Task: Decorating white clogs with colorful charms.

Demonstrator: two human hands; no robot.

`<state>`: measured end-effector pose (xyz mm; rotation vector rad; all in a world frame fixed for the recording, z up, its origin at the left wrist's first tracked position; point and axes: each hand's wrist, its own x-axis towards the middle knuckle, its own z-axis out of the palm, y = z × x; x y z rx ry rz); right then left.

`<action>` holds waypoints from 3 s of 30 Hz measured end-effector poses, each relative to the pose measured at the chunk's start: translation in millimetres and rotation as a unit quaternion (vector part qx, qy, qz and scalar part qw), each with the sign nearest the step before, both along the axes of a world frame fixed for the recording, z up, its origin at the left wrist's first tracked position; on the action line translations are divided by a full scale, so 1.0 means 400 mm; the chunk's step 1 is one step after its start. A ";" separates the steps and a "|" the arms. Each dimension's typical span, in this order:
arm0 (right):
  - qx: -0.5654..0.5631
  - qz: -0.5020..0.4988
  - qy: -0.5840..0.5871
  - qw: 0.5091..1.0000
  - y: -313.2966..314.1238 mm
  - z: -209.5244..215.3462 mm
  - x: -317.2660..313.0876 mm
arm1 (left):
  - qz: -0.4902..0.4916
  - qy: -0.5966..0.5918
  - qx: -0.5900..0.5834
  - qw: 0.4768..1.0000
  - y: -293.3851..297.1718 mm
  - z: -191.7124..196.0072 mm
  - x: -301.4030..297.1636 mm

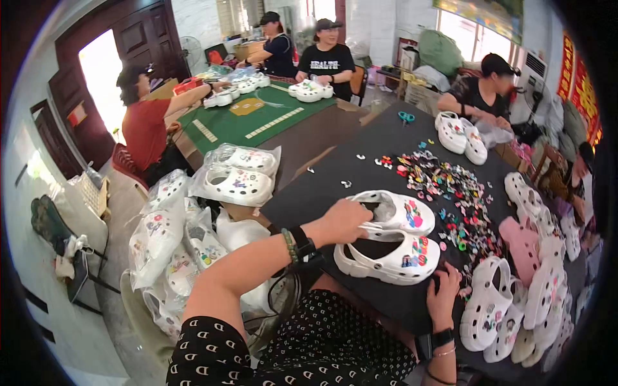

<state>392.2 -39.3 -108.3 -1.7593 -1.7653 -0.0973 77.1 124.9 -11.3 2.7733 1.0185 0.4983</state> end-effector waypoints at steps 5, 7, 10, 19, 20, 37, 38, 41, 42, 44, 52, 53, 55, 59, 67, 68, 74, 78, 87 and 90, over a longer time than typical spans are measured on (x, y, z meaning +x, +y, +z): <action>-0.020 0.006 -0.002 1.000 -0.001 0.008 -0.012 | 0.047 -0.075 -0.016 0.996 -0.012 0.017 -0.054; -0.025 -0.008 -0.005 1.000 -0.002 0.016 -0.014 | 0.080 -0.107 0.002 0.991 0.022 0.032 -0.081; -0.036 -0.036 0.005 0.999 -0.018 0.036 -0.018 | 0.164 -0.115 0.044 0.979 0.117 0.052 -0.151; -0.021 -0.019 -0.005 1.000 0.022 0.054 -0.037 | 0.409 -0.013 0.195 0.891 0.716 0.009 -0.704; 0.002 0.020 -0.004 1.000 0.042 0.081 -0.054 | 0.339 0.177 0.416 0.825 0.741 0.041 -0.954; 0.012 -0.019 -0.020 1.000 -0.006 0.023 -0.012 | -0.104 -0.183 -0.090 0.973 0.079 0.191 0.435; 0.015 -0.021 -0.019 0.999 -0.012 0.027 -0.013 | -0.146 -0.168 -0.100 0.970 -0.001 0.199 0.503; 0.014 -0.036 -0.026 0.999 -0.015 0.021 -0.017 | -0.287 -0.114 -0.083 0.947 -0.160 0.170 0.674; 0.011 -0.042 -0.008 0.999 -0.016 0.017 -0.018 | -0.307 -0.076 -0.098 0.944 -0.214 0.173 0.720; 0.083 0.057 0.273 0.957 -0.053 0.065 -0.033 | -0.349 -0.095 -0.059 0.930 -0.241 0.120 0.787; -0.149 0.078 0.053 0.984 -0.042 -0.018 -0.013 | -0.385 0.013 -0.225 0.895 -0.329 0.044 0.985; -0.058 0.074 0.020 0.995 -0.047 -0.022 -0.014 | -0.385 0.004 -0.224 0.895 -0.337 0.048 0.999; 0.033 0.069 -0.012 0.997 -0.047 -0.030 -0.015 | -0.376 0.053 -0.231 0.896 -0.346 0.066 1.031; -0.076 0.107 0.181 0.975 -0.004 -0.097 -0.017 | -0.355 0.119 -0.184 0.909 -0.385 0.063 1.064; -0.299 0.038 0.090 0.949 -0.031 0.077 -0.023 | -0.355 0.067 -0.218 0.907 -0.370 0.149 0.987; -0.114 0.025 0.055 0.992 0.063 -0.238 0.033 | -0.361 0.118 -0.231 0.895 -0.432 0.203 1.014; 0.056 0.315 0.702 0.636 -0.135 0.064 0.011 | -0.301 0.106 -0.243 0.916 -0.243 0.305 0.757; 0.022 0.276 0.577 0.768 0.008 -0.043 0.015 | -0.226 0.017 -0.120 0.967 -0.143 0.320 0.625; 0.046 -0.016 -0.017 0.999 0.000 0.027 -0.020 | 0.073 -0.149 -0.138 0.976 -0.010 0.229 0.246; 0.023 -0.018 -0.010 1.000 -0.002 0.014 -0.024 | 0.100 -0.155 -0.044 0.982 0.029 0.123 0.172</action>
